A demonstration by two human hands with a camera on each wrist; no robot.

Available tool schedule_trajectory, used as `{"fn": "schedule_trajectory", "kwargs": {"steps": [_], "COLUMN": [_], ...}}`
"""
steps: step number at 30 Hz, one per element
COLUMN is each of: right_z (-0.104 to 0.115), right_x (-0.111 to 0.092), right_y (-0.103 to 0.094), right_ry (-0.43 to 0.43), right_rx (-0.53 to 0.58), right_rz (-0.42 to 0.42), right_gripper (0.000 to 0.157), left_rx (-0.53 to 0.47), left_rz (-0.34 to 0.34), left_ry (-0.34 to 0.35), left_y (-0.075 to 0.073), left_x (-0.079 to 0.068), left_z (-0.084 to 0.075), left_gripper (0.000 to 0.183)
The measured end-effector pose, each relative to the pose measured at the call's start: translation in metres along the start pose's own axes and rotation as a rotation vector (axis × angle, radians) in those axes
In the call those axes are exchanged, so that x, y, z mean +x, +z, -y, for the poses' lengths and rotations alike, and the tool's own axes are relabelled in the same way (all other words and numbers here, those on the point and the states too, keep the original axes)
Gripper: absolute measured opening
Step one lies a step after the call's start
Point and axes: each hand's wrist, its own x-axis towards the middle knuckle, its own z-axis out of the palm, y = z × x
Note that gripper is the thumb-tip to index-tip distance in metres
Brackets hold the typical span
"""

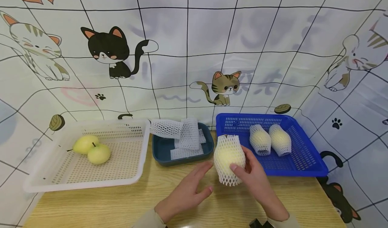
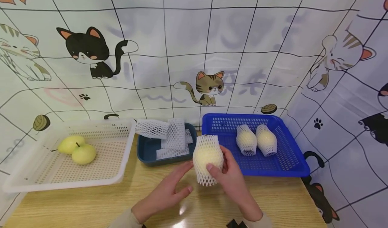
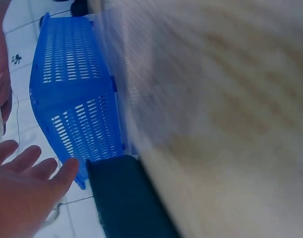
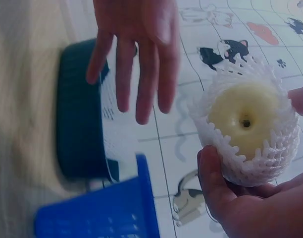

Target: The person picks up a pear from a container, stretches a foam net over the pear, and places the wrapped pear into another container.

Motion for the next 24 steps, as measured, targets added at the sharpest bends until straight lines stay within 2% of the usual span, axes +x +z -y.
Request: {"fn": "schedule_trajectory", "kwargs": {"steps": [2,5,8,13,18,24], "right_z": [0.002,0.007,0.012,0.019,0.025,0.03], "right_x": [0.003,0.008,0.016,0.031,0.052,0.075], "right_y": [-0.009,-0.023,-0.038,-0.059,-0.072,-0.081], "right_ry": [0.006,0.038,0.084,0.133,0.159,0.198], "right_rx": [-0.036,-0.13,-0.247,-0.396,-0.496,-0.607], "right_rz": [-0.001,-0.002,0.006,0.033,0.058,0.073], "right_gripper": [0.066,0.069,0.075,0.084,0.092,0.1], "left_rx": [0.096,0.228,0.338,0.462,0.536,0.541], "left_rz": [0.06,0.112,0.129,0.145,0.162,0.179], "left_ry": [0.03,0.094,0.142,0.148,0.147,0.144], "left_y": [0.001,0.003,0.005,0.012,0.018,0.021], "left_x": [0.003,0.008,0.012,0.017,0.018,0.019], "left_z": [-0.002,-0.004,-0.006,-0.008,-0.007,-0.006], "left_gripper": [0.071,0.078,0.083,0.085,0.082,0.082]}}
